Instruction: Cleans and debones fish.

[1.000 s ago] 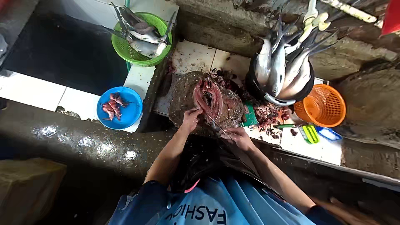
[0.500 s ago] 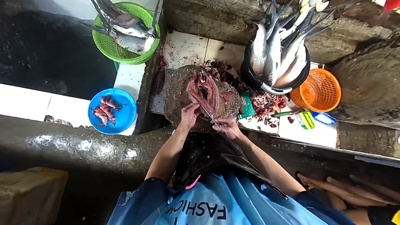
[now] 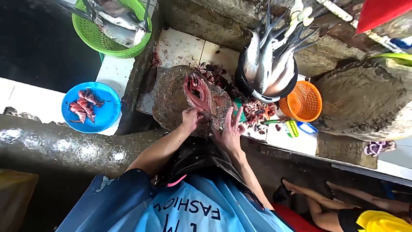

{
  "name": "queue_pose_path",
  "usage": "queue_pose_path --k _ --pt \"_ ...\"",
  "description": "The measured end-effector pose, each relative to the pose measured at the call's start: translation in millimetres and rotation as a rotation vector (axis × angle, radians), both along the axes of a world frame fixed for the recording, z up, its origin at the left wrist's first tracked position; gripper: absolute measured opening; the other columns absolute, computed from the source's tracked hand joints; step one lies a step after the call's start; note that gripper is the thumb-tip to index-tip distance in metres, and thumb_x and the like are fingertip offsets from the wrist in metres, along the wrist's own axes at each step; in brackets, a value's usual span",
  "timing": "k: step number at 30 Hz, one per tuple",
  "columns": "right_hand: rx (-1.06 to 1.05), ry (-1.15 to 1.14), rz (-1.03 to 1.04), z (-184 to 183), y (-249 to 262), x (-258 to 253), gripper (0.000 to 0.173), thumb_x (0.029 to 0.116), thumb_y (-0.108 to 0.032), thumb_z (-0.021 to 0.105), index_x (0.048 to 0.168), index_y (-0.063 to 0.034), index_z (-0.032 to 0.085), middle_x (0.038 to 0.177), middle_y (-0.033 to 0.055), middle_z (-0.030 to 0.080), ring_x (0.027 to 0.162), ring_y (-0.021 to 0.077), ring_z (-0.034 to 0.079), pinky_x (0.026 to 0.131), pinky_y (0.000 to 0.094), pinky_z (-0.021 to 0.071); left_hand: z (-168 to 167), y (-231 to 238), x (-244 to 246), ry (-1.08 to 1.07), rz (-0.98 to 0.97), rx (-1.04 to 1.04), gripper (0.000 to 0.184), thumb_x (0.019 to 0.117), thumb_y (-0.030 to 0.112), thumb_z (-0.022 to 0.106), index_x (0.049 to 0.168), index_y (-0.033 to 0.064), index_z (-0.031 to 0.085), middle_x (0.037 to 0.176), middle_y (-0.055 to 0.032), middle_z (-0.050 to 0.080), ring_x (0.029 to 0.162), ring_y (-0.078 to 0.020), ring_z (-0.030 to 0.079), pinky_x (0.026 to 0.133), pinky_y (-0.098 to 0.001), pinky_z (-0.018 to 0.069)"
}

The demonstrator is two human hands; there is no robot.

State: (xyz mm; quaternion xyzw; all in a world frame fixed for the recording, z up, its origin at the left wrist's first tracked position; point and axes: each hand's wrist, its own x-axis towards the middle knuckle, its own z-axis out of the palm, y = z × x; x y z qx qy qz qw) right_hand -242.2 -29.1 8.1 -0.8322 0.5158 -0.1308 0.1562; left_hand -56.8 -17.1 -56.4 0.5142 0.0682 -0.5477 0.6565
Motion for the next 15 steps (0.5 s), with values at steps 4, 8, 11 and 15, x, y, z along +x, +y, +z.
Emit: queue_pose_path --k 4,8,11,15 --pt "0.568 -0.974 -0.211 -20 -8 -29 0.063 0.1027 -0.013 0.050 0.162 -0.0122 0.027 0.130 0.0108 0.069 0.078 0.0111 0.069 0.066 0.0297 0.0587 -9 4 1 0.018 -0.006 -0.056 0.011 0.0926 0.002 0.064 0.104 0.0003 0.065 0.093 -0.0115 0.070 0.081 -0.0224 0.069 0.075 -0.0418 0.0606" --pt "0.284 -0.642 -0.016 -11 -12 -29 0.091 0.0886 -0.026 0.072 0.159 0.0065 0.023 0.161 0.0279 0.033 0.141 0.0326 0.049 0.113 0.0456 0.0478 -10 9 12 -0.007 -0.060 -0.061 0.016 0.0915 -0.001 0.067 0.108 -0.0006 0.065 0.097 -0.0123 0.072 0.086 -0.0235 0.071 0.079 -0.0433 0.0615" --pt "0.255 0.191 0.191 9 -8 -19 0.064 0.0861 -0.020 0.066 0.149 -0.0259 0.056 0.129 0.0093 0.071 0.118 0.0362 0.066 0.103 0.0743 0.0369 -7 20 18 -0.063 -0.170 -0.035 0.033 0.0847 -0.007 0.073 0.116 -0.0002 0.063 0.105 -0.0134 0.072 0.091 -0.0240 0.071 0.080 -0.0434 0.0610" --pt "0.575 0.239 0.409 10 -10 -34 0.046 0.0849 -0.020 0.073 0.131 -0.0156 0.069 0.116 0.0142 0.073 0.108 0.0354 0.069 0.096 0.0654 0.0502 -2 26 45 -0.252 -0.331 0.123 0.058 0.0749 -0.012 0.074 0.129 -0.0028 0.057 0.121 -0.0191 0.067 0.103 -0.0281 0.069 0.086 -0.0461 0.0599"
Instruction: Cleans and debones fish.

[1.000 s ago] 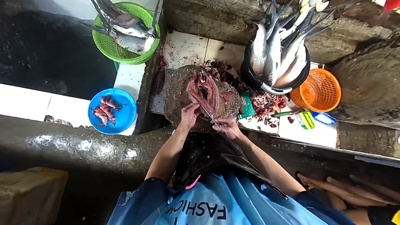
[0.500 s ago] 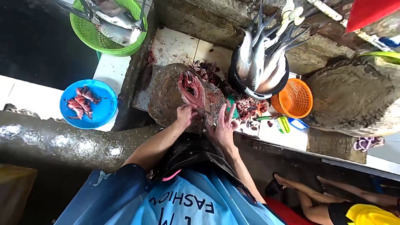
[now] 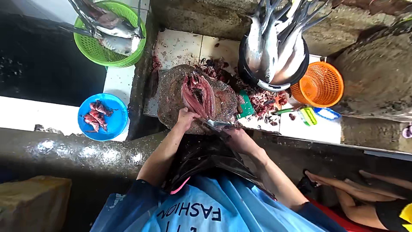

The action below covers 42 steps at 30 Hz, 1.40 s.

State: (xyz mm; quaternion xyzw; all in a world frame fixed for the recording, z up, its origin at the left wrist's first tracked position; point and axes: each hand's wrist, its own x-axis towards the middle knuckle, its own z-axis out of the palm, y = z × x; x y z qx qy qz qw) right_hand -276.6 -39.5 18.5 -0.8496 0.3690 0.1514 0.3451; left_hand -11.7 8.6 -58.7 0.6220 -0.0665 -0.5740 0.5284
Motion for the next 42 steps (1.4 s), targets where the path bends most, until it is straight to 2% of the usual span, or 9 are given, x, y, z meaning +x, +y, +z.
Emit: queue_pose_path --k 5,7,9,13,26,31,36,40,42 --pt "0.602 -0.322 -0.127 14 -11 -8 0.046 0.0836 -0.012 0.077 0.128 -0.0067 0.070 0.109 0.0073 0.075 0.094 0.0144 0.073 0.087 0.0365 0.0619 -4 -8 35 0.008 0.154 0.028 0.038 0.0940 0.007 0.065 0.131 -0.0010 0.057 0.130 -0.0181 0.060 0.116 -0.0286 0.060 0.092 -0.0531 0.0534" --pt "0.587 -0.502 -0.234 11 -9 2 0.031 0.0901 -0.020 0.075 0.117 -0.0045 0.074 0.102 0.0054 0.076 0.088 0.0114 0.073 0.083 0.0323 0.0622 0 -5 33 0.093 0.115 -0.044 0.040 0.0948 0.002 0.062 0.134 0.0005 0.056 0.126 -0.0153 0.063 0.110 -0.0251 0.063 0.089 -0.0479 0.0554" --pt "0.496 -0.590 -0.348 2 -7 11 0.022 0.0929 -0.019 0.070 0.108 -0.0045 0.077 0.096 0.0040 0.078 0.082 0.0086 0.072 0.079 0.0300 0.0612 1 -3 26 0.143 0.119 -0.094 0.029 0.0919 -0.004 0.064 0.120 -0.0003 0.061 0.107 -0.0123 0.069 0.091 -0.0215 0.068 0.078 -0.0406 0.0585" --pt "0.493 -0.548 -0.438 -7 -12 16 0.016 0.0938 -0.013 0.067 0.102 -0.0068 0.079 0.086 0.0008 0.077 0.063 0.0036 0.062 0.060 0.0245 0.0523 2 -4 20 0.201 0.200 -0.132 0.012 0.0987 0.003 0.060 0.109 -0.0015 0.061 0.096 -0.0115 0.069 0.085 -0.0215 0.069 0.081 -0.0410 0.0604" --pt "0.489 -0.659 -0.374 -35 -14 29 0.016 0.0881 -0.015 0.070 0.099 -0.0063 0.078 0.083 0.0011 0.075 0.069 0.0058 0.066 0.066 0.0279 0.0570 -1 -4 11 0.215 0.179 -0.239 0.007 0.1001 0.004 0.057 0.103 0.0009 0.064 0.095 -0.0100 0.070 0.084 -0.0206 0.070 0.081 -0.0401 0.0606" --pt "0.511 -0.670 -0.345 -37 -16 23 0.019 0.0888 -0.012 0.067 0.103 -0.0044 0.077 0.093 0.0034 0.077 0.077 0.0069 0.070 0.073 0.0274 0.0593 2 -5 15 0.214 0.172 -0.282 0.006 0.1002 0.004 0.058 0.099 0.0017 0.063 0.093 -0.0105 0.071 0.082 -0.0215 0.071 0.080 -0.0417 0.0614" --pt "0.531 -0.752 -0.406 -49 -20 42 0.022 0.0881 -0.006 0.065 0.107 -0.0015 0.076 0.095 0.0049 0.077 0.077 0.0082 0.070 0.073 0.0287 0.0609 -1 -7 12 0.286 0.217 -0.282 0.013 0.1033 0.005 0.053 0.108 0.0001 0.063 0.097 -0.0113 0.071 0.087 -0.0217 0.071 0.084 -0.0414 0.0610" --pt "0.472 -0.683 -0.318 -52 -22 58 0.017 0.0893 -0.012 0.073 0.104 -0.0053 0.078 0.092 0.0042 0.077 0.076 0.0096 0.072 0.074 0.0322 0.0623 -7 -15 24 0.223 0.188 -0.306 0.009 0.0957 -0.003 0.061 0.104 -0.0004 0.066 0.095 -0.0110 0.071 0.084 -0.0207 0.070 0.081 -0.0400 0.0610" --pt "0.359 -0.517 -0.244 -40 -26 62 0.018 0.0818 -0.016 0.080 0.100 -0.0151 0.081 0.085 -0.0005 0.077 0.072 0.0098 0.071 0.072 0.0397 0.0611 -9 -18 23 0.187 0.142 -0.303 0.014 0.0917 -0.006 0.064 0.104 -0.0012 0.067 0.096 -0.0114 0.072 0.083 -0.0204 0.070 0.078 -0.0395 0.0611"
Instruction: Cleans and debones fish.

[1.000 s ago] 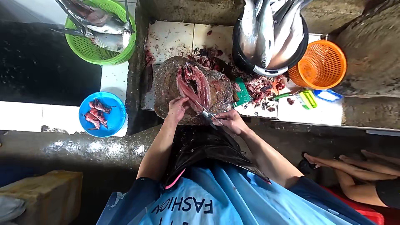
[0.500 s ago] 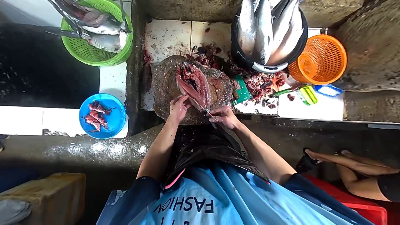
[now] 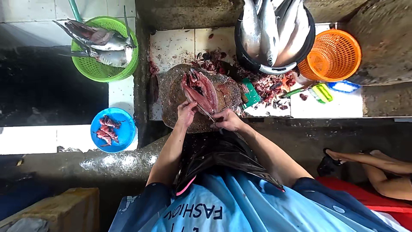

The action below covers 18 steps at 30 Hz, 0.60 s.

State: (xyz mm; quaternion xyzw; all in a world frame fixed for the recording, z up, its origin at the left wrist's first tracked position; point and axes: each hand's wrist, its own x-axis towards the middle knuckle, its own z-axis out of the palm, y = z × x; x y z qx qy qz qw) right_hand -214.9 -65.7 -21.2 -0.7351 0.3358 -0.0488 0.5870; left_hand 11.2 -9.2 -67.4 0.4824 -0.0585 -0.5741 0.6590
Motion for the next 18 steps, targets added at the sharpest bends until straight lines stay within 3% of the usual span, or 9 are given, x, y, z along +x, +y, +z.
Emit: queue_pose_path --k 2,4,6,8,11,13,15,17,18 --pt "0.087 -0.057 -0.026 22 -7 -12 0.040 0.0782 -0.010 0.083 0.118 -0.0132 0.077 0.099 0.0032 0.078 0.081 0.0159 0.073 0.075 0.0432 0.0626 4 -3 -10 0.040 0.022 0.022 0.013 0.0930 -0.005 0.063 0.105 -0.0008 0.066 0.096 -0.0105 0.071 0.083 -0.0196 0.069 0.078 -0.0381 0.0605" --pt "0.427 -0.421 -0.171 41 -9 -37 0.087 0.0832 -0.012 0.075 0.160 -0.0142 0.035 0.147 0.0148 0.057 0.111 0.0289 0.069 0.089 0.0456 0.0617 12 -6 -25 0.153 0.098 0.056 0.014 0.0987 0.002 0.055 0.111 0.0018 0.061 0.099 -0.0090 0.068 0.088 -0.0192 0.068 0.084 -0.0377 0.0591" --pt "0.588 -0.774 -0.400 43 -1 -41 0.114 0.0829 -0.040 0.081 0.164 -0.0399 0.000 0.169 0.0062 0.025 0.138 0.0317 0.051 0.102 0.0521 0.0541 18 -14 -40 0.262 0.171 0.074 0.016 0.1003 0.005 0.054 0.114 0.0020 0.059 0.100 -0.0107 0.067 0.092 -0.0221 0.068 0.089 -0.0405 0.0580" --pt "0.352 -0.853 -0.594 35 11 -33 0.126 0.0792 -0.049 0.082 0.161 -0.0456 -0.014 0.174 -0.0002 0.007 0.152 0.0290 0.034 0.112 0.0572 0.0447 18 -18 -56 0.282 0.176 0.100 0.013 0.0990 0.003 0.057 0.111 -0.0002 0.061 0.099 -0.0130 0.068 0.091 -0.0247 0.069 0.088 -0.0431 0.0589" --pt "-0.455 -0.205 -0.528 28 25 -24 0.124 0.0855 -0.044 0.077 0.164 -0.0108 -0.013 0.172 0.0188 -0.007 0.156 0.0363 0.023 0.119 0.0615 0.0332 17 -20 -64 0.192 0.110 0.117 0.009 0.0966 0.001 0.060 0.105 -0.0017 0.061 0.094 -0.0135 0.069 0.086 -0.0253 0.069 0.083 -0.0450 0.0605" --pt "-0.814 0.283 -0.420 27 33 -21 0.119 0.0789 -0.047 0.076 0.165 -0.0083 0.005 0.170 0.0279 -0.001 0.147 0.0448 0.036 0.107 0.0727 0.0296 14 -17 -64 0.135 0.060 0.109 0.009 0.0953 0.001 0.061 0.104 -0.0011 0.062 0.095 -0.0134 0.069 0.086 -0.0253 0.070 0.081 -0.0459 0.0611" --pt "-0.847 0.455 -0.356 26 29 -28 0.112 0.0819 -0.049 0.073 0.167 -0.0163 0.007 0.170 0.0275 0.001 0.136 0.0457 0.049 0.099 0.0777 0.0317 15 -18 -63 0.070 0.000 0.109 0.010 0.0960 0.004 0.061 0.106 0.0025 0.064 0.095 -0.0101 0.069 0.086 -0.0219 0.069 0.079 -0.0423 0.0602" --pt "-0.654 0.371 -0.411 23 25 -43 0.098 0.0903 -0.039 0.070 0.167 -0.0198 0.013 0.165 0.0122 0.035 0.115 0.0338 0.065 0.092 0.0674 0.0439 15 -21 -63 0.077 -0.009 0.104 0.012 0.0982 0.003 0.057 0.109 0.0018 0.061 0.096 -0.0107 0.069 0.086 -0.0219 0.069 0.078 -0.0413 0.0600" --pt "-0.430 0.219 -0.521 22 23 -51 0.084 0.0962 -0.029 0.067 0.166 -0.0234 0.020 0.145 0.0033 0.060 0.092 0.0227 0.070 0.082 0.0514 0.0535 15 -21 -64 0.103 -0.004 0.100 0.014 0.0984 0.002 0.055 0.112 0.0009 0.060 0.099 -0.0118 0.068 0.088 -0.0230 0.068 0.080 -0.0424 0.0597"
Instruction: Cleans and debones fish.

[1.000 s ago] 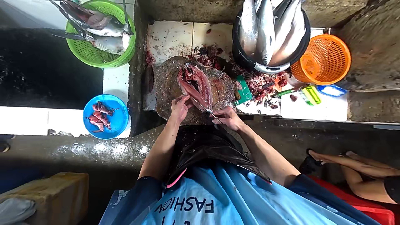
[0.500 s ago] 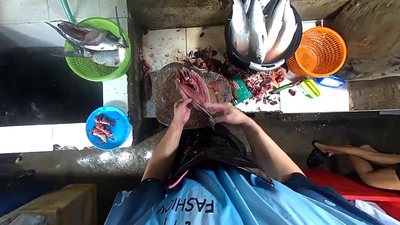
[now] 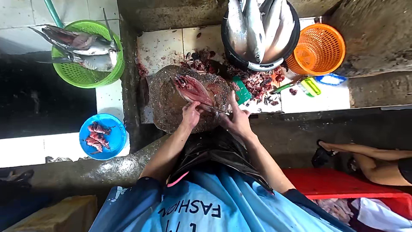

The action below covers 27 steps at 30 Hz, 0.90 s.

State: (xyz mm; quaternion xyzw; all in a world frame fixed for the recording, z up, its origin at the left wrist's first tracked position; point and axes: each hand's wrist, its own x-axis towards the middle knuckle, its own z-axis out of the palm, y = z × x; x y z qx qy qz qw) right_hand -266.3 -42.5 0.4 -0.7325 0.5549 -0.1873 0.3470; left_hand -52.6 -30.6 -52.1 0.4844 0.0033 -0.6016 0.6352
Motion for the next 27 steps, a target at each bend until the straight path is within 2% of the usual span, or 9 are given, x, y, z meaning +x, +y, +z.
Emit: queue_pose_path --k 2,4,6,7,10,13,19,22,27 --pt "0.371 -0.800 -0.251 -6 -1 -6 0.067 0.1007 -0.014 0.054 0.162 -0.0253 0.031 0.127 0.0074 0.069 0.072 0.0128 0.067 0.059 0.0305 0.0565 4 3 2 0.004 -0.026 -0.004 0.015 0.0998 0.005 0.055 0.114 0.0039 0.061 0.102 -0.0093 0.068 0.091 -0.0206 0.068 0.084 -0.0402 0.0589" --pt "0.383 -1.124 -0.161 -7 0 -7 0.095 0.0954 -0.019 0.066 0.164 -0.0422 0.005 0.164 -0.0041 0.037 0.123 0.0155 0.062 0.094 0.0398 0.0574 5 8 6 -0.003 -0.034 -0.013 0.013 0.0990 0.005 0.057 0.111 0.0044 0.061 0.099 -0.0088 0.069 0.089 -0.0205 0.069 0.083 -0.0400 0.0603" --pt "0.059 -0.539 0.032 3 -5 -4 0.108 0.0881 -0.016 0.073 0.166 -0.0146 -0.002 0.172 0.0112 0.015 0.143 0.0276 0.048 0.108 0.0481 0.0527 4 10 10 -0.050 -0.051 -0.015 0.012 0.0969 0.003 0.059 0.109 0.0041 0.062 0.099 -0.0089 0.070 0.086 -0.0207 0.070 0.079 -0.0401 0.0609" --pt "-0.054 -0.153 0.120 12 -2 -2 0.095 0.0846 -0.013 0.073 0.164 -0.0093 0.022 0.165 0.0194 0.031 0.136 0.0356 0.053 0.105 0.0596 0.0478 4 16 12 -0.086 -0.072 -0.009 0.014 0.0961 0.003 0.061 0.110 0.0041 0.063 0.100 -0.0087 0.070 0.087 -0.0201 0.070 0.078 -0.0395 0.0607" --pt "0.037 0.352 0.435 21 2 1 0.058 0.0825 -0.014 0.073 0.138 -0.0247 0.065 0.116 0.0102 0.074 0.102 0.0378 0.069 0.094 0.0774 0.0387 2 28 22 -0.178 -0.151 0.029 0.033 0.0866 -0.009 0.066 0.117 0.0014 0.059 0.107 -0.0117 0.070 0.093 -0.0221 0.070 0.081 -0.0420 0.0606" --pt "0.279 0.197 0.625 12 -3 -13 0.030 0.0874 -0.030 0.074 0.113 -0.0152 0.077 0.094 0.0055 0.075 0.088 0.0236 0.071 0.087 0.0572 0.0549 2 41 39 -0.368 -0.287 0.104 0.056 0.0732 -0.014 0.073 0.126 -0.0011 0.059 0.119 -0.0162 0.069 0.105 -0.0257 0.069 0.087 -0.0460 0.0604" --pt "0.580 -0.421 0.316 18 -3 10 0.021 0.0903 -0.016 0.068 0.105 -0.0054 0.079 0.088 0.0028 0.077 0.071 0.0073 0.068 0.068 0.0294 0.0584 6 26 78 -0.329 -0.099 0.241 0.020 0.1000 0.013 0.061 0.114 -0.0013 0.061 0.105 -0.0126 0.066 0.091 -0.0203 0.064 0.077 -0.0404 0.0559" --pt "0.579 -0.344 0.274 16 -8 27 0.014 0.0911 -0.017 0.071 0.097 -0.0093 0.081 0.073 -0.0010 0.073 0.056 0.0046 0.059 0.056 0.0273 0.0499 5 19 74 -0.204 -0.064 0.182 0.013 0.1020 0.011 0.058 0.109 0.0002 0.061 0.094 -0.0090 0.067 0.081 -0.0170 0.066 0.075 -0.0359 0.0580" --pt "0.594 -0.335 0.265 10 -6 25 0.016 0.0915 -0.018 0.070 0.100 -0.0086 0.080 0.078 -0.0008 0.075 0.059 0.0039 0.060 0.057 0.0263 0.0502 4 16 66 -0.115 0.045 0.129 0.012 0.1023 0.009 0.057 0.110 0.0002 0.061 0.095 -0.0100 0.066 0.084 -0.0195 0.067 0.079 -0.0383 0.0591"
